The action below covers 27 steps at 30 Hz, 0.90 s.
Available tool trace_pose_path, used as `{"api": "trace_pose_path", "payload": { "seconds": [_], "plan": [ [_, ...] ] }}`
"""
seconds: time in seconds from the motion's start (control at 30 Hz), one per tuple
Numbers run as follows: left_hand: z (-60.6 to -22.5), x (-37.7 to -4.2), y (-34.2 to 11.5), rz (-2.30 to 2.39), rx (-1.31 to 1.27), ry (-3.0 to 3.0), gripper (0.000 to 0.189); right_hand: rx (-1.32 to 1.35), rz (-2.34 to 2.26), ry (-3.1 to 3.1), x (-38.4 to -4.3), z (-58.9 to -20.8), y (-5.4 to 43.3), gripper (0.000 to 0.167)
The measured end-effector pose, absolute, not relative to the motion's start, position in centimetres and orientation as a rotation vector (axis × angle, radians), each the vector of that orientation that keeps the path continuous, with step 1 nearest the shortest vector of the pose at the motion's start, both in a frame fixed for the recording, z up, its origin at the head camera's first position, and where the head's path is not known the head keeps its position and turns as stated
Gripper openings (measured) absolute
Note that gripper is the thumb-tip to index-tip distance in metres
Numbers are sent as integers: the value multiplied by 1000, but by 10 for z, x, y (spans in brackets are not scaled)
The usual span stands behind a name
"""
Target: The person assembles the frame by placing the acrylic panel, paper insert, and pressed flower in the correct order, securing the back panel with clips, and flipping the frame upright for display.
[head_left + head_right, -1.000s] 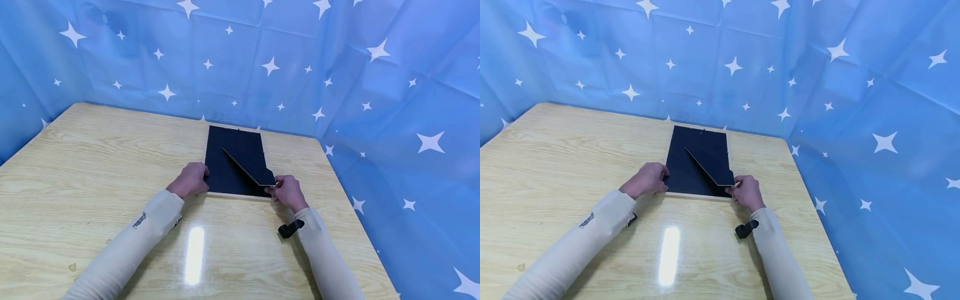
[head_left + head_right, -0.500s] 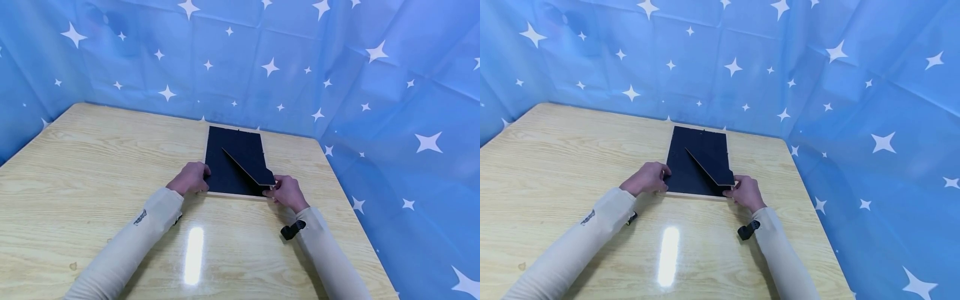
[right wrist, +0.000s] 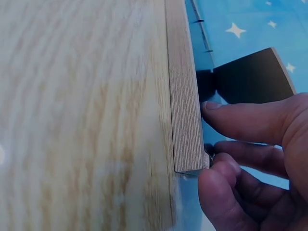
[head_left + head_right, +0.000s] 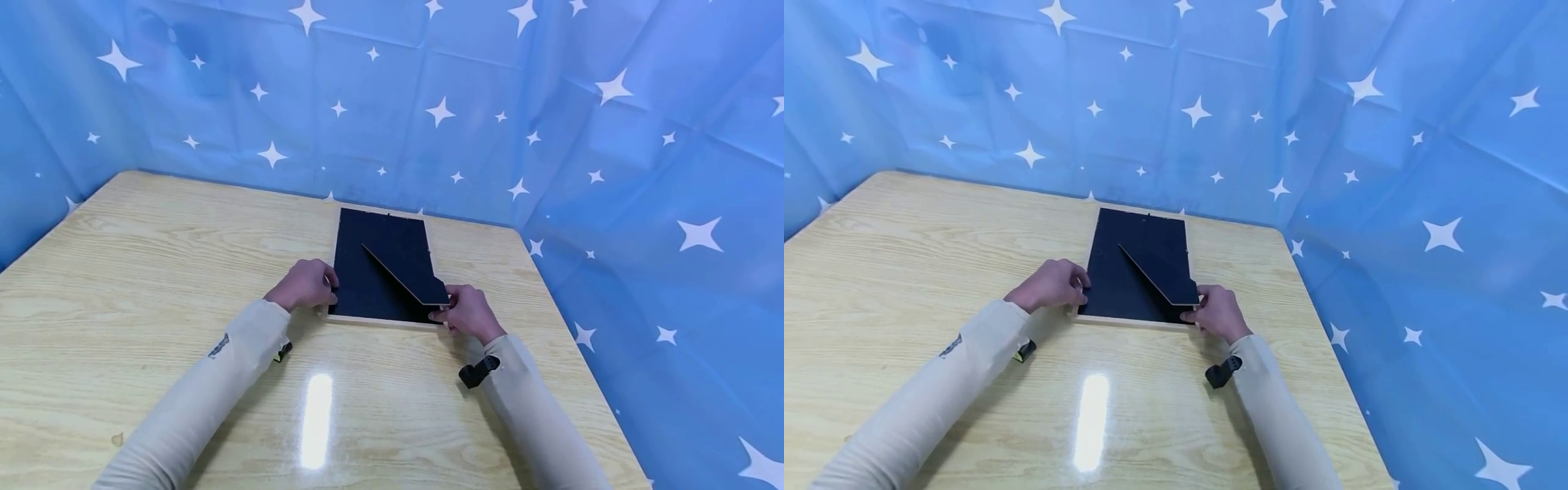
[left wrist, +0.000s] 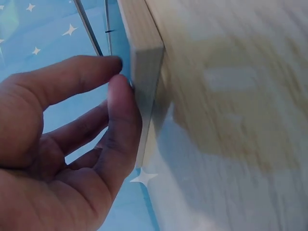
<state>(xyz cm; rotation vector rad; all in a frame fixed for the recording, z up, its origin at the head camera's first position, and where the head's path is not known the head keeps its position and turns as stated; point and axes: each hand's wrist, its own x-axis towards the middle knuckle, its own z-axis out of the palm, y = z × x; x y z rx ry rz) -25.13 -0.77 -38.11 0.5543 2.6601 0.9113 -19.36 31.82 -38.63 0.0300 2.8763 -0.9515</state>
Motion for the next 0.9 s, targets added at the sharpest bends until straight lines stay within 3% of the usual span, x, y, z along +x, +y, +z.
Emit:
{"api": "trace_pose_path", "payload": {
  "seconds": [0.17, 0.47, 0.7, 0.9],
  "plan": [
    [-384, -263, -10, 932, 543, 2724, 14, 87, -984, 2879, -189, -386, 318, 23],
    [-389, -292, -14, 1033, 433, 2864, 26, 76, -1017, 2930, -182, -386, 318, 37],
    [-395, -303, -6, 1108, 306, 2841, 19, 94, -1039, 2919, -179, -390, 319, 6],
    [-398, -306, -1, 1104, 295, 2865, 15, 115, -1028, 2941, -167, -391, 309, 8]
  ]
}}
